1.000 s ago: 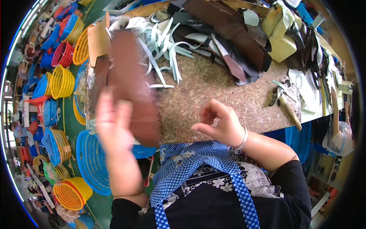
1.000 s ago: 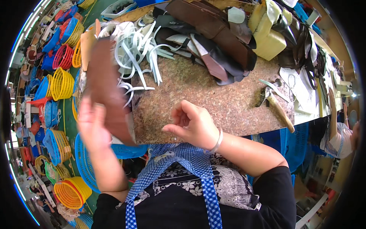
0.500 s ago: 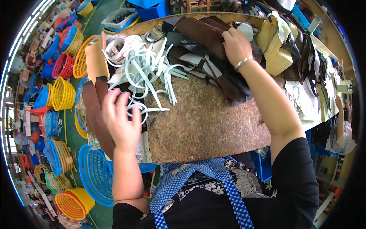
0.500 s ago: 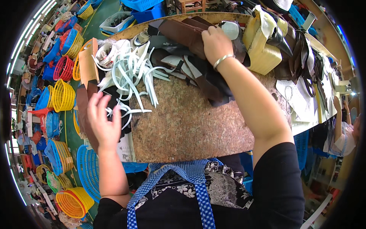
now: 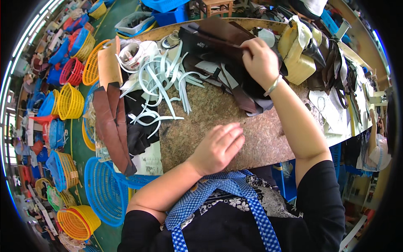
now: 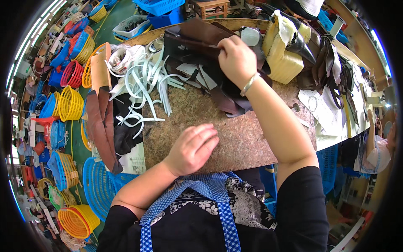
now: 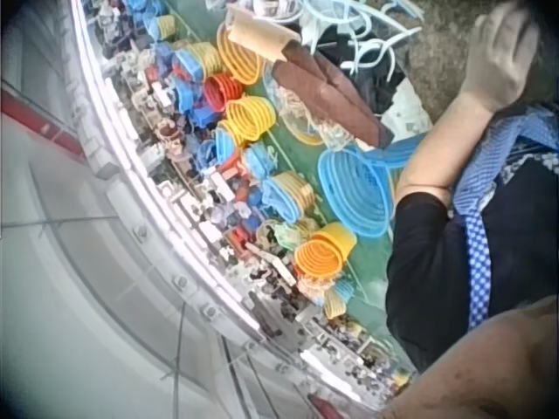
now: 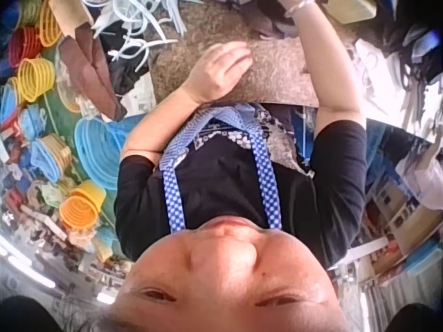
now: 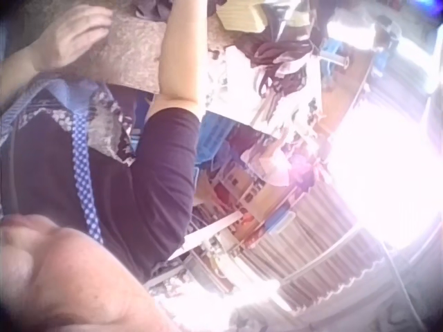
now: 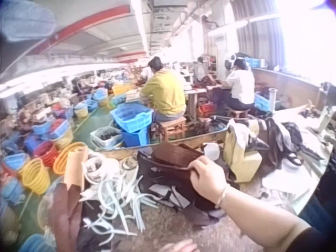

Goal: The recorder applies adhesive tape to leather pieces and folds the edges in an industrial workshop.

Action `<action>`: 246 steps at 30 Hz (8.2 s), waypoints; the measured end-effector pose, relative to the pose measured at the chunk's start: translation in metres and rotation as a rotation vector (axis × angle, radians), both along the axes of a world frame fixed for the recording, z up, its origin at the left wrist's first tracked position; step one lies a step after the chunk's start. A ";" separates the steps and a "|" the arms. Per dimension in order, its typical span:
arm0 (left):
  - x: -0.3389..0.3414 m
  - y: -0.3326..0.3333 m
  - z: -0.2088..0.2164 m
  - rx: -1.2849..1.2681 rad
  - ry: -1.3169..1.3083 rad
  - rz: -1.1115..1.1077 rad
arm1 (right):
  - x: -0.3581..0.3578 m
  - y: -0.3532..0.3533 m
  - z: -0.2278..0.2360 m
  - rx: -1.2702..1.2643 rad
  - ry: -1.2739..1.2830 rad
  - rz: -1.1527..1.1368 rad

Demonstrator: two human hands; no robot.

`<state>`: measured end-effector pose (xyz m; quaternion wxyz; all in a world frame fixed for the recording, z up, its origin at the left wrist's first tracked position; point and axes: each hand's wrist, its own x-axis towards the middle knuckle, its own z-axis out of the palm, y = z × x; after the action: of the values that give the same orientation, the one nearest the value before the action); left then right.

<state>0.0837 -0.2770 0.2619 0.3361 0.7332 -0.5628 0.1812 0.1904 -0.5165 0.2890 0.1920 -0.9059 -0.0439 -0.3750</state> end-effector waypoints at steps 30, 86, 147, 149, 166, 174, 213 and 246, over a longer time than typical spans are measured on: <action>0.111 -0.052 -0.033 0.042 0.124 0.442 | 0.029 -0.014 -0.007 -0.010 0.086 0.118; 0.108 0.127 0.031 0.419 0.560 0.750 | -0.225 0.079 -0.030 -0.146 0.501 0.688; -0.045 0.110 -0.019 -0.134 1.434 0.586 | -0.195 0.096 -0.028 -0.336 0.581 0.665; -0.043 0.106 -0.017 -0.016 1.368 0.643 | -0.194 0.095 -0.028 -0.329 0.547 0.669; -0.053 0.046 0.023 0.069 0.106 0.124 | -0.219 0.069 -0.044 0.010 0.555 0.048; -0.037 0.076 0.015 0.202 0.702 0.497 | -0.212 0.071 -0.032 -0.159 0.313 0.226; -0.020 0.110 -0.007 -0.307 1.036 0.613 | -0.182 0.121 -0.026 -0.415 0.530 0.627; -0.042 -0.029 0.041 1.022 0.153 -0.179 | -0.212 -0.001 -0.034 0.335 0.673 -0.013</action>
<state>0.0414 -0.3060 0.3026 -0.0102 0.7639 -0.6136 -0.1996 -0.0212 -0.5172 0.2546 0.3387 -0.9347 0.0895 -0.0593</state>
